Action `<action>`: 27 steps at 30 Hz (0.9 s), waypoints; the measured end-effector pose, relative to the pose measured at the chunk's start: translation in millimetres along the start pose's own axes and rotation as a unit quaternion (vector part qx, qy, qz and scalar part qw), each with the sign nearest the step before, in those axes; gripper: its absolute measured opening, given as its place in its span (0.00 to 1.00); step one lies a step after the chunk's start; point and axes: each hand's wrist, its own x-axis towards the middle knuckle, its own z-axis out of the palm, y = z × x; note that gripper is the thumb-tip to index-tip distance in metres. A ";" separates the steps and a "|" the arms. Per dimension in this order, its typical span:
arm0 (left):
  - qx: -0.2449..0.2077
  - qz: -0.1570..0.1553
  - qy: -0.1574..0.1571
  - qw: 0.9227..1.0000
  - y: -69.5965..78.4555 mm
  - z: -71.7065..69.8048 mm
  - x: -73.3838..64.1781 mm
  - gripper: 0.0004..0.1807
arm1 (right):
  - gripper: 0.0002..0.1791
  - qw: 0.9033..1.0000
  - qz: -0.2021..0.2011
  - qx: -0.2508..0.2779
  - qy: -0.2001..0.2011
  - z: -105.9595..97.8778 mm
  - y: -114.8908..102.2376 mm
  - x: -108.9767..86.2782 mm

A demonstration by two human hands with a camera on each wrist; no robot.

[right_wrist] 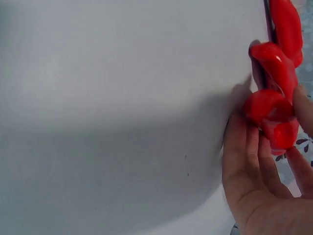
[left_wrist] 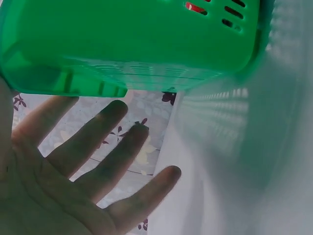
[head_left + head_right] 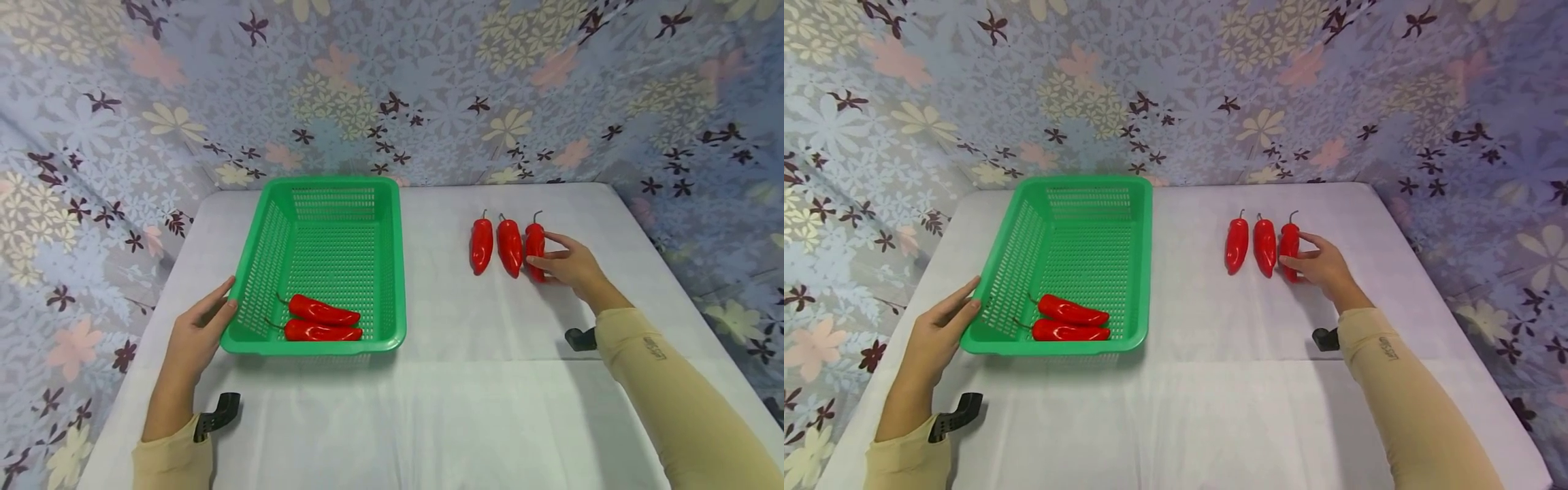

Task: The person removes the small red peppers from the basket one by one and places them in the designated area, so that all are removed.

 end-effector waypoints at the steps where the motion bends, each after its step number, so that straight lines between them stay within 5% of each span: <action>1: 0.001 0.003 -0.004 1.000 0.0 -0.9 0.2 0.27 | 0.55 1.000 -0.002 -0.009 0.001 -0.5 0.7 0.2; 10: 0.038 0.040 -0.047 0.997 2.7 -9.8 5.3 0.30 | 0.59 0.997 -0.023 -0.063 0.025 -8.3 -0.1 -7.2; 19: 0.035 0.029 -0.079 0.996 3.6 -14.6 9.7 0.31 | 0.46 0.977 -0.129 -0.018 0.169 5.7 -55.5 -30.8; 27: 0.032 0.016 -0.079 0.996 0.4 -17.1 10.4 0.32 | 0.51 0.974 -0.216 -0.018 0.072 30.5 -126.0 -50.3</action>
